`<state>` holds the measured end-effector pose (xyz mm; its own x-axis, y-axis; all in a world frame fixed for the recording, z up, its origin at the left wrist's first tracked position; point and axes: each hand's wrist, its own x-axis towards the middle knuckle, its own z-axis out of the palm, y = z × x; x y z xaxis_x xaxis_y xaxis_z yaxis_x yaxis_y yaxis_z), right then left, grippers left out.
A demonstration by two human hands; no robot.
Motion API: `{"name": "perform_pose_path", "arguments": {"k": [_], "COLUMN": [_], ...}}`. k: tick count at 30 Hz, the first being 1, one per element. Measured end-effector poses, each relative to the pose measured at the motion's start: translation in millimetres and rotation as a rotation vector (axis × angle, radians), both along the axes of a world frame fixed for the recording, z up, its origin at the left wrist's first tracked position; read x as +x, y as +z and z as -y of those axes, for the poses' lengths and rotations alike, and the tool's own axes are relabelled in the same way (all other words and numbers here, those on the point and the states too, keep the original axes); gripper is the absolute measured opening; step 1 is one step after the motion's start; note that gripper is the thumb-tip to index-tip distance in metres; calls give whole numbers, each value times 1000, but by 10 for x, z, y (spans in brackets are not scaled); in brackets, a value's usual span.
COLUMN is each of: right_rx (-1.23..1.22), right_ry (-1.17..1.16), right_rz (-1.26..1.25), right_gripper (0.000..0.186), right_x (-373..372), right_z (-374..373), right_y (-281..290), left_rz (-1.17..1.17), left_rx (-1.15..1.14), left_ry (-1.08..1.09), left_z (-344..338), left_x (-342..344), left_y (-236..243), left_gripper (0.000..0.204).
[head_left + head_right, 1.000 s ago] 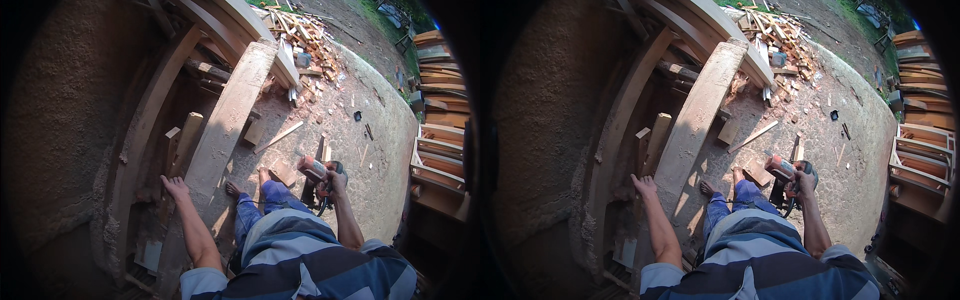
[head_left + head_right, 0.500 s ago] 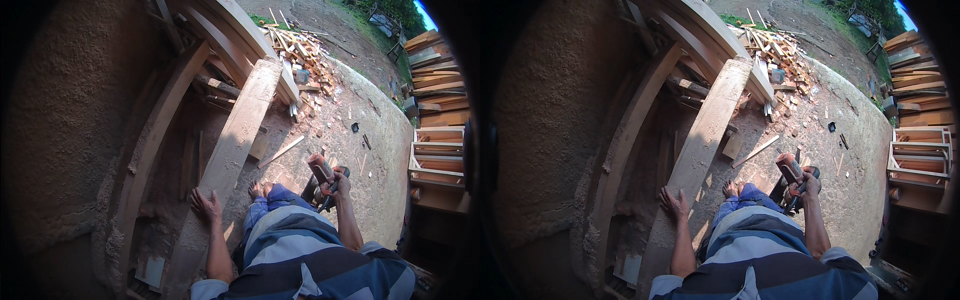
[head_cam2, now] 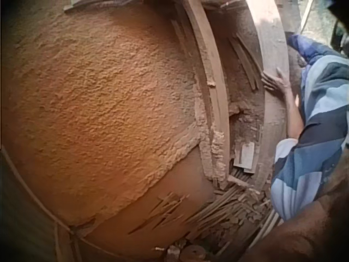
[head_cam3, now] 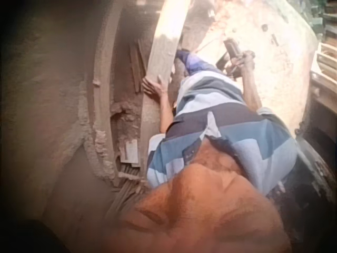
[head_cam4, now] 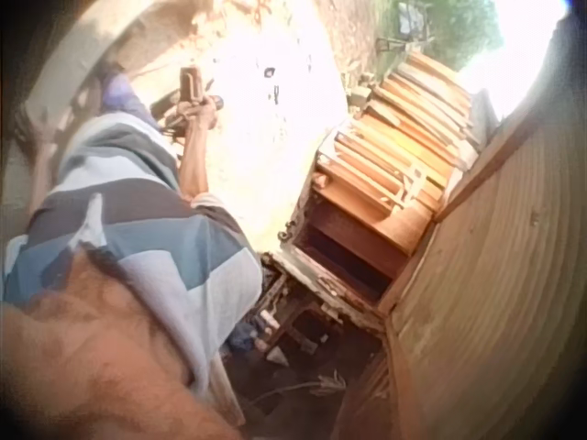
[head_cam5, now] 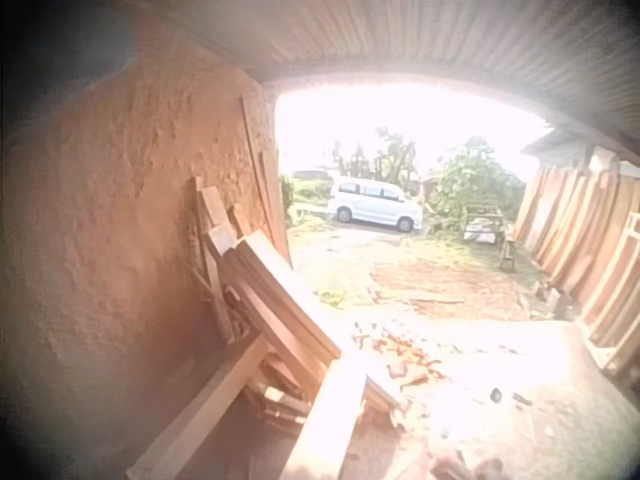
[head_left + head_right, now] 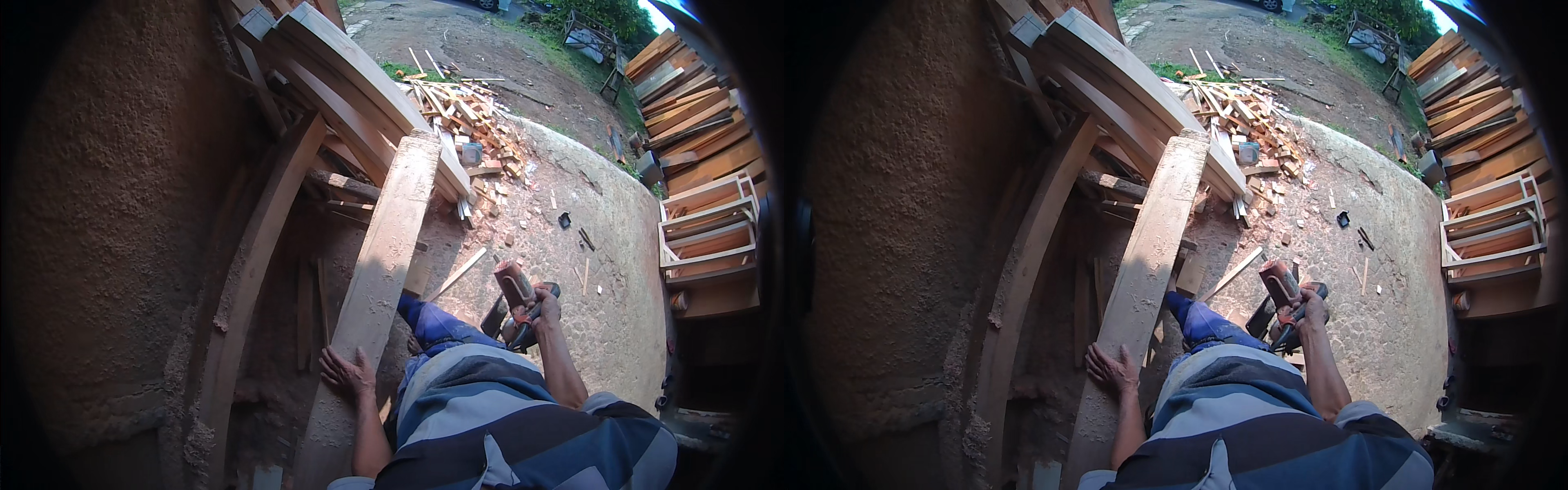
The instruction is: The person uses a circular saw to cut wooden planks into smaller pieces. They repeatedly position the wood, cut it, and move the cut pieces aside.
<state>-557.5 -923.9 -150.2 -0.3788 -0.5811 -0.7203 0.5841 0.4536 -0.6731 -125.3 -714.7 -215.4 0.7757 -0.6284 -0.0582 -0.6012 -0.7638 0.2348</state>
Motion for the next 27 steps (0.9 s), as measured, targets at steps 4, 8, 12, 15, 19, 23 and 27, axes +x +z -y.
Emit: {"name": "perform_pose_path", "arguments": {"k": [4,8,12,15,19,23,27], "right_rx": [-3,-15,-32,-16,23,205,284], "right_ry": [-36,-88,-38,-68,-235,-350,-391], "right_rz": [17,-15,-35,-89,-144,-182,-72], "right_gripper": [1,2,9,10,12,18,19], "right_x": [-42,-272,-727,-859,-1013,-1051,-1233], "right_z": [62,94,108,159,358,782,1348], "right_y": [0,-88,-274,-259,-240,-647,-1081], "left_rz": [21,83,139,198,111,52,-163], "left_rx": [-36,-50,-71,-96,-289,-561,-1029], "left_ry": [-8,-35,-14,-9,9,125,86], "left_z": [-26,-67,-15,-10,223,1095,2561], "left_x": [7,-4,-70,-39,86,457,821], "left_y": [-79,-160,-257,-221,-314,-192,179], "left_gripper": [87,84,81,76,65,54,44]}}
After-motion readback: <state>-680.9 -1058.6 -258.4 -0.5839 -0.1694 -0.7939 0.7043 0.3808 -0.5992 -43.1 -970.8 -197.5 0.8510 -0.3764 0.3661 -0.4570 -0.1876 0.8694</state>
